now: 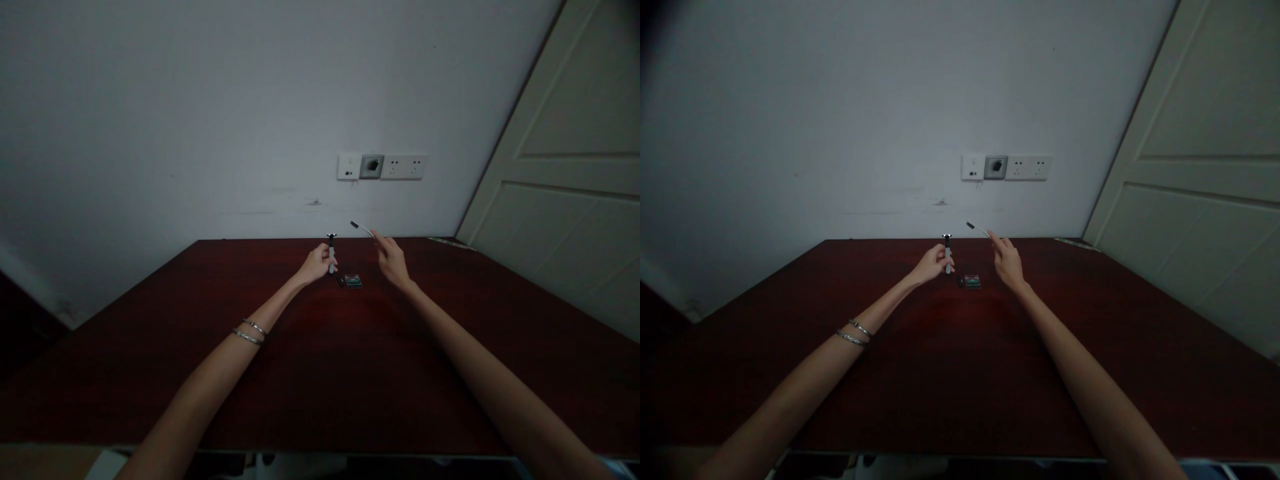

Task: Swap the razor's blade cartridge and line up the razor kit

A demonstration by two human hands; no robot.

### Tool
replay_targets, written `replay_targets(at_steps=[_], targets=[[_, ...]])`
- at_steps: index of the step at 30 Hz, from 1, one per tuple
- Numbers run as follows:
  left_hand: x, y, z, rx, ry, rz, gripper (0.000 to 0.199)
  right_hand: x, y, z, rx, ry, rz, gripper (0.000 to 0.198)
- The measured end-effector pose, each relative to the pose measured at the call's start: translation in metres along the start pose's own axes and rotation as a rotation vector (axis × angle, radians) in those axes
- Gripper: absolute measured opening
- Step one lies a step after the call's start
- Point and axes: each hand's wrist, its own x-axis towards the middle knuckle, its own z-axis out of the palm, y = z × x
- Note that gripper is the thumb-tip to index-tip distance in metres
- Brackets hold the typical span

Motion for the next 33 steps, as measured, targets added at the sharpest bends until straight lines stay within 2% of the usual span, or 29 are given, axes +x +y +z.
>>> replay_targets(at_steps=[7,12,16,19,23,27,30,33], targets=[[-0.002,-0.004,0.001,0.168,-0.013,0.035,0.015,0.005,-0.041,-0.009,-0.33,-0.076,-0.177,0.053],[-0.003,0.003,-0.003,0.158,0.008,0.094,0.015,-0.004,-0.019,-0.009,-0.441,-0.113,-0.197,0.057],[-0.004,0.0,-0.006,0.269,0.002,0.101,0.014,-0.005,-0.011,-0.008,-0.433,-0.029,-0.134,0.054],[-0.006,-0.005,-0.004,0.328,-0.025,0.092,0.012,-0.002,-0.021,-0.005,-0.397,-0.036,-0.183,0.055],[-0.007,-0.005,-0.003,0.3,-0.021,0.096,0.012,-0.006,-0.019,-0.004,-0.403,-0.096,-0.229,0.058],[-0.006,-0.003,-0.004,0.249,-0.006,0.087,0.011,-0.008,-0.008,-0.007,-0.414,-0.049,-0.166,0.057],[-0.007,-0.004,-0.004,0.265,-0.01,0.072,0.011,-0.005,-0.015,-0.005,-0.366,-0.014,-0.153,0.056],[-0.009,-0.004,-0.003,0.273,-0.016,0.07,0.012,-0.004,-0.024,-0.003,-0.334,-0.053,-0.214,0.057]])
